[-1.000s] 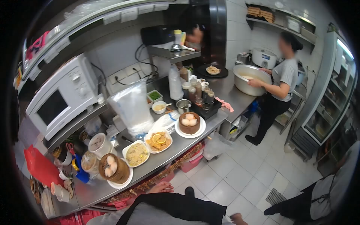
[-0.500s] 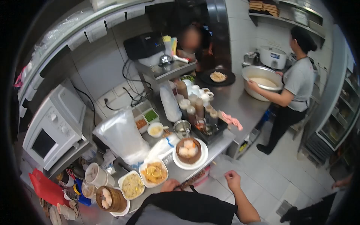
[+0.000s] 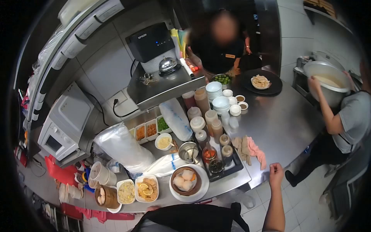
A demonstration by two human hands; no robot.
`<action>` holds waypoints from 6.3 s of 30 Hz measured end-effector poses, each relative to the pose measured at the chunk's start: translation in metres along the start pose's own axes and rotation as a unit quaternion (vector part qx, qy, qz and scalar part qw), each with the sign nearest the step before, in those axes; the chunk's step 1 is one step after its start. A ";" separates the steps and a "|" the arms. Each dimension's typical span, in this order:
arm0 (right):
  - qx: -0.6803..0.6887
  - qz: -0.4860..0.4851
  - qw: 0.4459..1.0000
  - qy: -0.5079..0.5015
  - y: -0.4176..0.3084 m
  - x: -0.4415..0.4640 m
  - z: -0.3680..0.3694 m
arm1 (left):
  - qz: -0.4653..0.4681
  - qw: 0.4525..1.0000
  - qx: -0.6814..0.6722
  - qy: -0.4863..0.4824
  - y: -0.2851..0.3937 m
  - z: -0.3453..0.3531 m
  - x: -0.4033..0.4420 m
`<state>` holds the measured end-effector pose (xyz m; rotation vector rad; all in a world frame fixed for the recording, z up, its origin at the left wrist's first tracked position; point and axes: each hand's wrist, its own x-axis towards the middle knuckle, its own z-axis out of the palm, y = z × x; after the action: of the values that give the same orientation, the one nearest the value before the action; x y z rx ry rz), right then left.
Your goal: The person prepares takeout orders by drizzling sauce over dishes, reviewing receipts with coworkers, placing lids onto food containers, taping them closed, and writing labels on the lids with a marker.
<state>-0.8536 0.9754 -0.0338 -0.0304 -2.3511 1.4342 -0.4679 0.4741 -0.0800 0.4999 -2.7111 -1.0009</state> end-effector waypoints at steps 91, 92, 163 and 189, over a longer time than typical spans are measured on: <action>0.286 -0.067 0.953 -0.074 -0.146 0.035 0.012 | -0.320 0.602 -0.563 0.467 0.003 -0.044 -0.011; 0.285 -0.066 0.954 -0.070 -0.150 0.034 0.011 | -0.325 0.603 -0.559 0.468 0.005 -0.044 -0.012; 0.347 -0.123 0.921 -0.126 -0.198 0.045 0.027 | -0.269 0.499 -0.497 0.657 -0.087 -0.132 -0.013; 0.272 -0.145 0.943 -0.123 -0.249 -0.003 0.026 | -0.394 0.565 -0.494 0.530 -0.181 -0.177 -0.019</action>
<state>-0.8148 0.8331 0.1690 0.6496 -1.9386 1.9561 -0.3521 0.2486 -0.0687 1.4209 -0.5578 -1.4460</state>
